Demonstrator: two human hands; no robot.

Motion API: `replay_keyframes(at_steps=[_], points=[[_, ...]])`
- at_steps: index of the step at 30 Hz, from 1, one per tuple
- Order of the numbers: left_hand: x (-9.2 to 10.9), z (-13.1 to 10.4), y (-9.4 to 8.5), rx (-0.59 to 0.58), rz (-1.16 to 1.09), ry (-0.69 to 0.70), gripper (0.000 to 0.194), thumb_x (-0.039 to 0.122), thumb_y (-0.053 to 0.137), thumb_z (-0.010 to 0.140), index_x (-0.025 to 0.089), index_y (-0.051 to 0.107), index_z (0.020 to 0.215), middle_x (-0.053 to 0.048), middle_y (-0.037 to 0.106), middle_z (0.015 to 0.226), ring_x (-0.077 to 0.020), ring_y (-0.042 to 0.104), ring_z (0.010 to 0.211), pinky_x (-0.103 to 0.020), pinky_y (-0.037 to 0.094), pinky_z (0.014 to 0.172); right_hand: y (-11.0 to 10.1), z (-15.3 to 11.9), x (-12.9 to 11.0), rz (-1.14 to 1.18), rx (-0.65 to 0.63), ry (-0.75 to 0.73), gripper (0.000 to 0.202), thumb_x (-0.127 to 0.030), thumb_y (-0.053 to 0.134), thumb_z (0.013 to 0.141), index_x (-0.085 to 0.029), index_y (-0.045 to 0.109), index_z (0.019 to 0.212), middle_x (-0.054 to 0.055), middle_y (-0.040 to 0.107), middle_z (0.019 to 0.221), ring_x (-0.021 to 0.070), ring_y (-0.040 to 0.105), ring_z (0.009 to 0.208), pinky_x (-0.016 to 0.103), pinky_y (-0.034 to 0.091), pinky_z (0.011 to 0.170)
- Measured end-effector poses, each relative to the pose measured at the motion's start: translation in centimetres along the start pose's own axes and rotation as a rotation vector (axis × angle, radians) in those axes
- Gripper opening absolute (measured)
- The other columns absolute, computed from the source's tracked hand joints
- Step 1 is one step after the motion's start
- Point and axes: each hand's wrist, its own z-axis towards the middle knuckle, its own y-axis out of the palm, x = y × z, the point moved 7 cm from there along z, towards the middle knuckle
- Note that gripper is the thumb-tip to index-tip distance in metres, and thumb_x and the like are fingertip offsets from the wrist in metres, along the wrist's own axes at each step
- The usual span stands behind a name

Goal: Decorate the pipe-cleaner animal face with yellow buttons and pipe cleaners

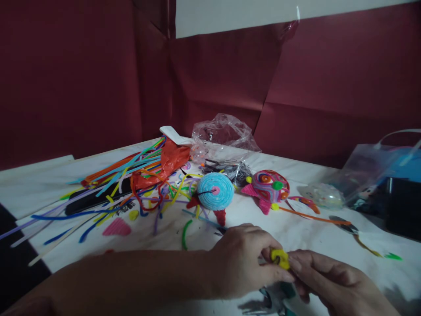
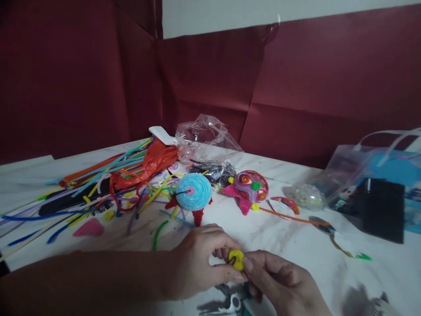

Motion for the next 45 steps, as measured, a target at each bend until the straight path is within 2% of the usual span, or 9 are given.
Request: replay_keyframes(at_steps=[5,12,17,25,29,32,36,40,45], points=[[-1.0,0.2,-0.6,0.033,-0.212,-0.189,0.032,0.031,0.051,0.078,0.008,0.062,0.098,-0.004,0.061,0.072,-0.0099,0.052,0.065,-0.020,0.039,0.061,-0.9,0.1,0.0,-0.063,0.009,-0.023,0.046,-0.058,0.058,0.084,-0.014,0.062,0.071,0.006,0.051,0.069,0.0158,0.044,0.064,0.017,0.040,0.055],[-3.3,0.5,1.3,-0.126,-0.543,-0.472,0.022,0.028,0.062,0.066,0.008,0.060,0.075,0.000,0.054,0.064,-0.0072,0.046,0.057,-0.020,0.035,0.053,-0.7,0.0,-0.6,-0.083,0.022,-0.051,0.046,-0.057,0.059,0.084,-0.014,0.059,0.068,0.005,0.051,0.067,0.0150,0.044,0.062,0.016,0.040,0.054],[-3.4,0.2,1.8,-0.150,-0.586,-0.510,0.022,0.029,0.065,0.061,0.010,0.056,0.068,0.002,0.052,0.059,-0.0061,0.043,0.053,-0.020,0.032,0.051,0.2,0.1,-1.8,-0.144,0.067,-0.070,0.053,-0.063,0.059,0.079,-0.013,0.059,0.062,0.006,0.049,0.060,0.0146,0.044,0.055,0.017,0.039,0.048],[-3.1,-0.1,2.2,-0.137,-0.737,-0.638,0.039,0.043,0.073,0.048,0.012,0.053,0.062,0.006,0.049,0.049,-0.0040,0.040,0.045,-0.021,0.029,0.048,-0.5,-0.9,-2.2,-0.149,0.360,-0.065,0.053,-0.065,0.070,0.062,-0.014,0.056,0.059,0.001,0.036,0.048,0.0160,0.042,0.046,0.022,0.040,0.041],[-2.8,-0.3,2.5,-0.170,-0.795,-0.673,0.045,0.046,0.076,0.041,0.012,0.052,0.058,0.006,0.049,0.047,-0.0041,0.041,0.045,-0.021,0.029,0.048,-0.9,-1.0,-2.0,-0.130,0.355,-0.068,0.053,-0.064,0.070,0.063,-0.014,0.055,0.059,0.001,0.037,0.050,0.0158,0.042,0.047,0.022,0.040,0.041],[-2.9,-0.4,2.5,-0.174,-0.809,-0.668,0.045,0.047,0.075,0.040,0.012,0.052,0.058,0.005,0.050,0.048,-0.0041,0.041,0.045,-0.022,0.029,0.048,-0.4,-0.7,-2.0,-0.106,0.232,-0.060,0.052,-0.063,0.067,0.069,-0.013,0.055,0.059,0.003,0.043,0.055,0.0155,0.043,0.051,0.020,0.040,0.044],[-3.1,-0.3,2.4,-0.195,-0.772,-0.651,0.042,0.047,0.072,0.048,0.012,0.053,0.059,0.004,0.051,0.050,-0.0047,0.042,0.046,-0.022,0.030,0.049,0.5,-0.5,-1.9,-0.042,0.049,-0.027,0.050,-0.060,0.062,0.079,-0.013,0.058,0.064,0.005,0.049,0.064,0.0153,0.042,0.059,0.017,0.040,0.051],[-3.2,0.0,2.5,-0.200,-0.770,-0.627,0.035,0.045,0.055,0.070,0.011,0.052,0.061,0.002,0.052,0.053,-0.0053,0.042,0.047,-0.022,0.030,0.050,0.2,-0.6,-1.7,0.025,0.074,0.019,0.049,-0.059,0.065,0.076,-0.012,0.062,0.066,0.008,0.051,0.067,0.0182,0.043,0.063,0.020,0.041,0.054],[-3.5,0.3,1.8,-0.136,-0.684,-0.593,0.029,0.034,0.045,0.079,0.009,0.056,0.069,0.000,0.053,0.056,-0.0062,0.042,0.048,-0.021,0.030,0.049,-0.3,-0.7,-1.5,0.147,0.133,0.036,0.041,-0.052,0.070,0.075,-0.013,0.062,0.067,0.007,0.050,0.067,0.0183,0.043,0.063,0.020,0.043,0.055]])
